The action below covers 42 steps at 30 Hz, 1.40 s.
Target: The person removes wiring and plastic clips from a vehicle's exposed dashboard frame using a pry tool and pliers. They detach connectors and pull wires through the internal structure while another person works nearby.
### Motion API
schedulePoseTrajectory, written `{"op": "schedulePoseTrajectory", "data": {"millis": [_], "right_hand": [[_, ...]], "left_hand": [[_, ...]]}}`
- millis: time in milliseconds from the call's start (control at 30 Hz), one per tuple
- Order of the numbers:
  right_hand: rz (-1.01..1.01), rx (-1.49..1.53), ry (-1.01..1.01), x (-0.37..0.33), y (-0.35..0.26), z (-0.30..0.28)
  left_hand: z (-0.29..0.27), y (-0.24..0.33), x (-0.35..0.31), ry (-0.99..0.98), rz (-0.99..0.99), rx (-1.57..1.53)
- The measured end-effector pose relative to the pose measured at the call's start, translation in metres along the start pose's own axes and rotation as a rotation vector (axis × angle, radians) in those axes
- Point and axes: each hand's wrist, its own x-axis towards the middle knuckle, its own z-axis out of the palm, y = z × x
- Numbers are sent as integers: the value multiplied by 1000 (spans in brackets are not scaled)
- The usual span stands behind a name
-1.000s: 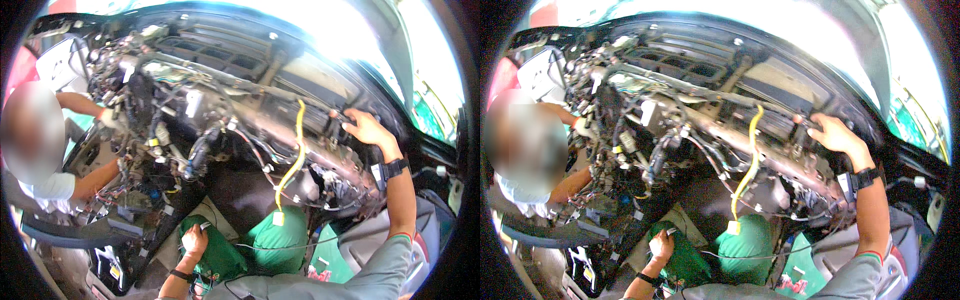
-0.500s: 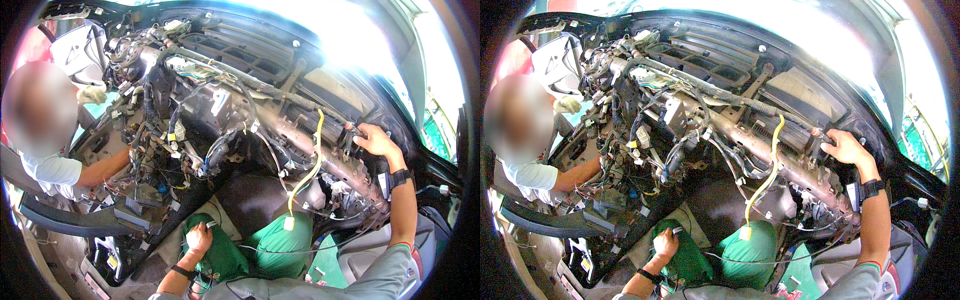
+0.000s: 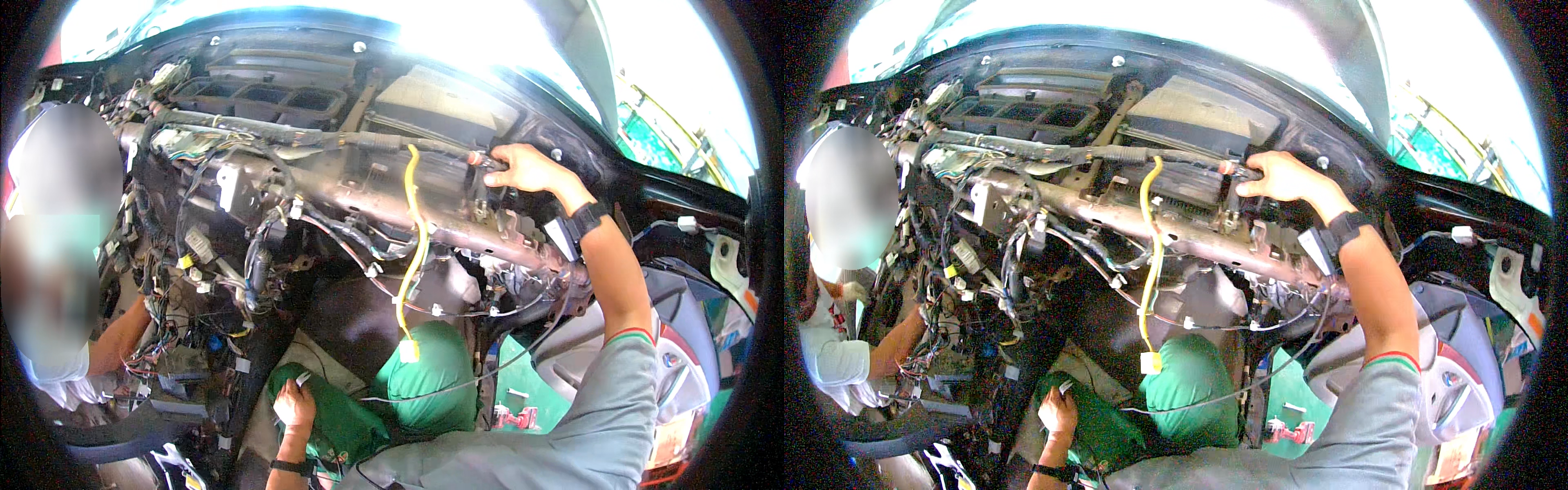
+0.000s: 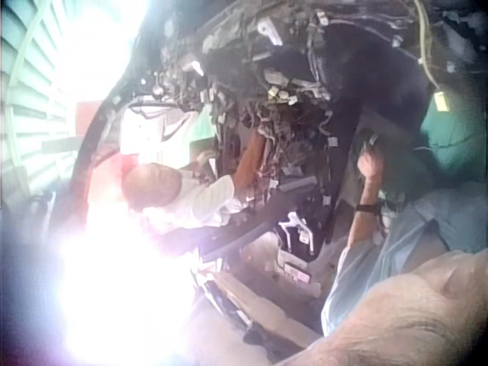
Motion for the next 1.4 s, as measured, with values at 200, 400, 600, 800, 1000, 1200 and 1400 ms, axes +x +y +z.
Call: {"op": "schedulePoseTrajectory", "data": {"millis": [200, 400, 600, 800, 1000, 1200, 1400], "right_hand": [[15, 37, 3, -3, 3, 4], [78, 137, 26, -3, 9, 21], [-29, 20, 50, -12, 0, 11], [-143, 22, 134, -13, 18, 21], [1, 82, 31, -8, 11, 22], [-27, 23, 52, -15, 9, 19], [-7, -28, 65, -22, 13, 23]], "left_hand": [[-4, 5, 0, 4, 8, -8], [1, 6, -1, 76, 30, -23], [5, 2, -1, 18, 19, 22], [4, 3, 2, -45, -61, 10], [3, 7, 0, -7, -38, 29], [1, 6, 1, -33, -47, 17], [13, -10, -2, -5, 37, 37]]}}
